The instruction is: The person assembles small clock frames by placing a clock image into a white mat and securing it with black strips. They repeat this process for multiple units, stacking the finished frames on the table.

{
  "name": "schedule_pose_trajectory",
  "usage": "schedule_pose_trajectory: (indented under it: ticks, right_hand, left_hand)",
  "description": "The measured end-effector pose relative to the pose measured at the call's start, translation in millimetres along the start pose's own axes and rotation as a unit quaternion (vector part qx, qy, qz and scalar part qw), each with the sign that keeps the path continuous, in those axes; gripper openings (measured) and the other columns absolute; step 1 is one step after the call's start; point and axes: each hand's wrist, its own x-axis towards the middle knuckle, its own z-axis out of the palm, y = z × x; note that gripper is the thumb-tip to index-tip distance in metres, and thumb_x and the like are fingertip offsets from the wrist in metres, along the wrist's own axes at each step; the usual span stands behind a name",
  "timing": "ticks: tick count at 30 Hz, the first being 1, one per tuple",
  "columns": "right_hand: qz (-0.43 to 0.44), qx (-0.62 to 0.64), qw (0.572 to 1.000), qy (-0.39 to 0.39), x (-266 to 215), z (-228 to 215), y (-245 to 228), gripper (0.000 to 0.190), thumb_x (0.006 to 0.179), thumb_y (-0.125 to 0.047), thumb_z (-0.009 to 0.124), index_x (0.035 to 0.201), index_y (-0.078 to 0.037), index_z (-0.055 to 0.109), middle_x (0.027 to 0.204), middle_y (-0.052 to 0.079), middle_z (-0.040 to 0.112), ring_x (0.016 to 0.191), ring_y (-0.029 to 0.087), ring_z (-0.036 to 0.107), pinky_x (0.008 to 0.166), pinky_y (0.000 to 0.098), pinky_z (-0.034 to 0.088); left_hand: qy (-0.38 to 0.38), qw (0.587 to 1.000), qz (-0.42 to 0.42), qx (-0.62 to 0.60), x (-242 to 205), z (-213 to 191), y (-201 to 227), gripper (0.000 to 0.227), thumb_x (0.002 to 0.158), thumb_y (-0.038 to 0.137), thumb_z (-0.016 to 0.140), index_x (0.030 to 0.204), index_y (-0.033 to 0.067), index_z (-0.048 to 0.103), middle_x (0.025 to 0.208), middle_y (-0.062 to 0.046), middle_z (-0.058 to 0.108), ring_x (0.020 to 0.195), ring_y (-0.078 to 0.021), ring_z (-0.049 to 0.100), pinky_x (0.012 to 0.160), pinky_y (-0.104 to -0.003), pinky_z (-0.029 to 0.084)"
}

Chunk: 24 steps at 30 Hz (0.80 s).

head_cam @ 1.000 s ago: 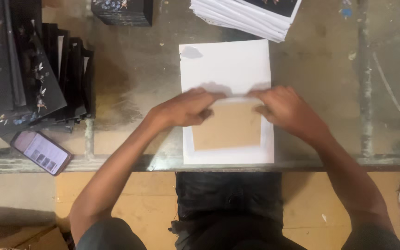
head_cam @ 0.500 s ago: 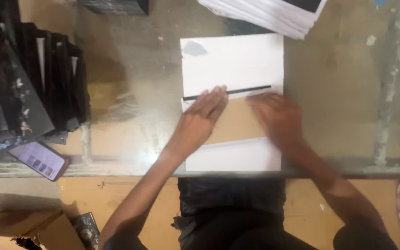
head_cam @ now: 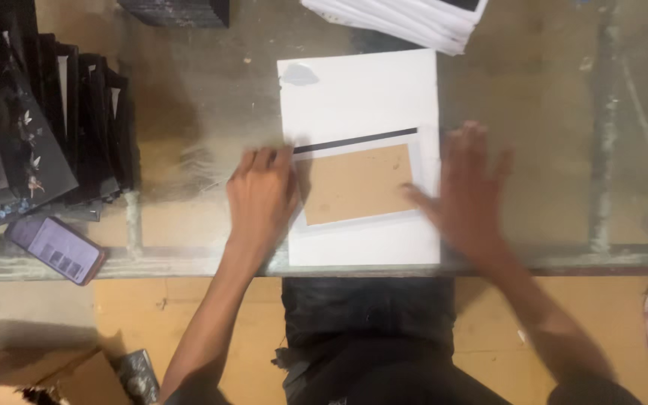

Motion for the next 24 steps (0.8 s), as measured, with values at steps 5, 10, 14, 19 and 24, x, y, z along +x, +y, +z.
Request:
schedule_pose_trajectory:
  ticks: [5, 10, 14, 19, 24]
  right_hand:
    - [-0.028, 0.142, 0.989, -0.014, 2, 15, -46, 0.125, 0.075, -0.071, 0.071, 0.163, -0.002, 0.016, 0.167, 0.030, -0.001, 0.154, 0.054, 0.000, 0.116, 0.0743, -0.002]
    - [0.016, 0.303, 0.947, 0.102, -11, 8, -42, 0.129, 0.076, -0.058, 0.082, 0.159, 0.002, 0.004, 0.163, 0.027, 0.003, 0.150, 0.049, 0.012, 0.116, 0.0665, 0.014]
    - [0.099, 0.719, 0.688, -0.029, -20, -3, -27, 0.075, 0.095, -0.028, 0.074, 0.150, 0.005, 0.036, 0.144, 0.022, 0.052, 0.131, 0.029, 0.053, 0.109, 0.0401, 0.046]
    - [0.053, 0.538, 0.815, -0.208, -22, -37, 18, 0.036, 0.092, -0.025, 0.073, 0.118, -0.001, 0.071, 0.102, 0.012, 0.080, 0.091, 0.018, 0.072, 0.082, 0.0313, 0.054]
    - [-0.211, 0.246, 0.943, -0.080, -7, -71, 24, 0.031, 0.087, -0.028, 0.074, 0.113, -0.010, 0.077, 0.095, 0.008, 0.078, 0.079, 0.026, 0.059, 0.079, 0.0375, 0.048]
  left_hand:
    - [0.061, 0.994, 0.093, 0.020, 39, 5, 41, 0.032, 0.089, 0.028, 0.070, 0.101, -0.0010, 0.068, 0.096, -0.022, 0.069, 0.091, -0.0382, 0.065, 0.083, -0.049, 0.053]
    - [-0.329, 0.938, -0.026, -0.109, 45, -21, 21, 0.047, 0.109, 0.040, 0.058, 0.089, -0.0005, 0.071, 0.084, -0.023, 0.068, 0.086, -0.0351, 0.065, 0.088, -0.046, 0.050]
    - [-0.336, 0.883, 0.024, -0.326, 29, -26, 4, 0.039, 0.093, 0.038, 0.073, 0.099, -0.0002, 0.073, 0.093, -0.016, 0.073, 0.092, -0.0295, 0.068, 0.084, -0.043, 0.055]
    - [-0.235, 0.777, 0.011, -0.584, 37, -43, -3, 0.064, 0.093, 0.039, 0.073, 0.145, 0.0079, 0.052, 0.135, -0.012, 0.067, 0.126, -0.0259, 0.062, 0.109, -0.042, 0.051]
    - [-0.404, 0.763, 0.156, -0.480, 75, -41, 19, 0.077, 0.082, 0.023, 0.079, 0.146, 0.0101, 0.040, 0.148, -0.012, 0.051, 0.131, -0.0265, 0.056, 0.103, -0.044, 0.048]
